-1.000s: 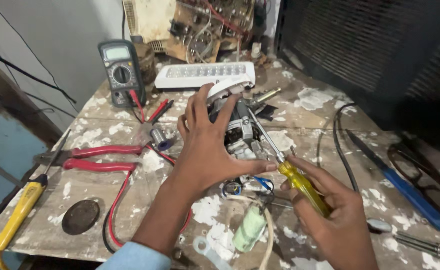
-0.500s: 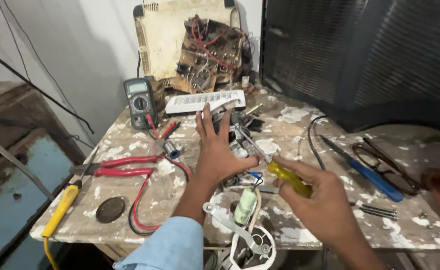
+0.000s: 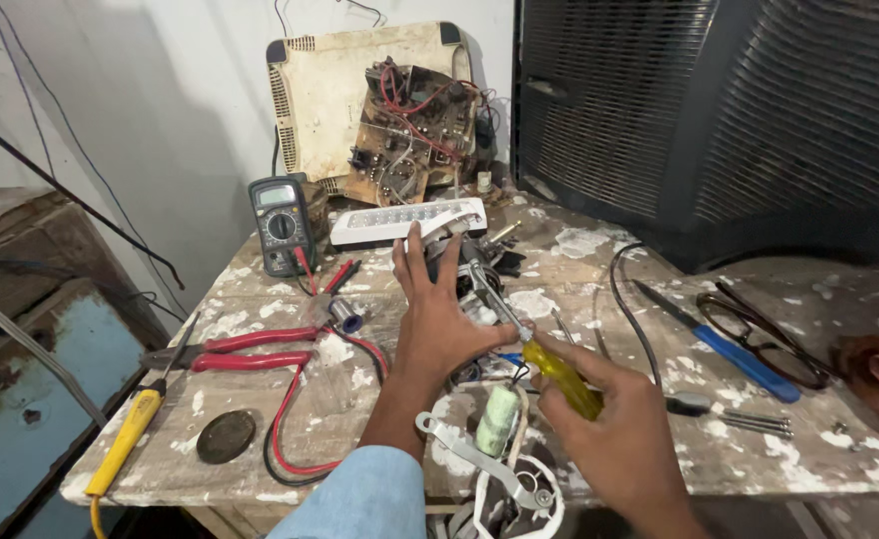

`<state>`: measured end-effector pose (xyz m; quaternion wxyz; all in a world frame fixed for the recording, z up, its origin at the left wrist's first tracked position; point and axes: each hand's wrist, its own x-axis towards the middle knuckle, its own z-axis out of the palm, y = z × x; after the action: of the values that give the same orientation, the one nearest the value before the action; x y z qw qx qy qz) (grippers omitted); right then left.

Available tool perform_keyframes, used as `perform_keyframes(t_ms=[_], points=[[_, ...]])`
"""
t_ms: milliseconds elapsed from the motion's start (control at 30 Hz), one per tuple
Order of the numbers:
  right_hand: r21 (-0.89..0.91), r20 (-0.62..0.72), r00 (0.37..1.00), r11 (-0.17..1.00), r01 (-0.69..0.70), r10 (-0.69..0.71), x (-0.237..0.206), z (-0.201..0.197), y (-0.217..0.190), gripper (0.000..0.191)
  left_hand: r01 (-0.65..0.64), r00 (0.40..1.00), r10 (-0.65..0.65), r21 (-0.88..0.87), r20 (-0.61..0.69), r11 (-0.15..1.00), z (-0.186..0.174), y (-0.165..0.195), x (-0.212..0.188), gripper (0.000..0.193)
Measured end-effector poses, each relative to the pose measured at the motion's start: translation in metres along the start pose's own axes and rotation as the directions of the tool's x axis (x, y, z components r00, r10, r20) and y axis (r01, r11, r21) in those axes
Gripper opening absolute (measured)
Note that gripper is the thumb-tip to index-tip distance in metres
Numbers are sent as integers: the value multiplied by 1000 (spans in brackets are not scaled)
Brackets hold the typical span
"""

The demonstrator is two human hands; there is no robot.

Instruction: The person disassembles and reassembles a small electric motor on a cluttered workbench, using a screwdriver to loosen and tighten screws while holding the motor steady with the other hand. They briefly reach to a side table for an item, then return to working on the motor with the screwdriver.

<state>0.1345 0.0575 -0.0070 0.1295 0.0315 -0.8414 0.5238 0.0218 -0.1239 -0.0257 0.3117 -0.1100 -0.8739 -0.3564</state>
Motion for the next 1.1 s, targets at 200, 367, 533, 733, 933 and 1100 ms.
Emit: perform_keyframes(t_ms=[200, 367, 533, 733, 933, 1100], points=[[16, 7, 996, 995, -94, 94, -3, 2, -9, 51, -43, 998, 43, 7, -39, 999, 3, -2, 1, 126], [-7, 11, 988, 988, -156, 156, -2, 1, -14, 50, -44, 998, 44, 0, -44, 999, 4, -3, 1, 126], [40, -6, 997, 996, -74, 75, -2, 2, -8, 51, -39, 998, 38, -29, -41, 999, 4, -2, 1, 126], [90, 0, 1000, 996, 5, -5, 4, 0, 5, 49, -45, 998, 45, -1, -53, 999, 4, 0, 1, 125], [101, 19, 999, 994, -40, 39, 2, 2, 1, 52, -21, 999, 21, 1, -39, 1000, 3, 1, 1, 126], [45, 31, 992, 991, -123, 122, 0, 1, -8, 54, -33, 999, 32, -30, -37, 999, 1, 1, 1, 126]])
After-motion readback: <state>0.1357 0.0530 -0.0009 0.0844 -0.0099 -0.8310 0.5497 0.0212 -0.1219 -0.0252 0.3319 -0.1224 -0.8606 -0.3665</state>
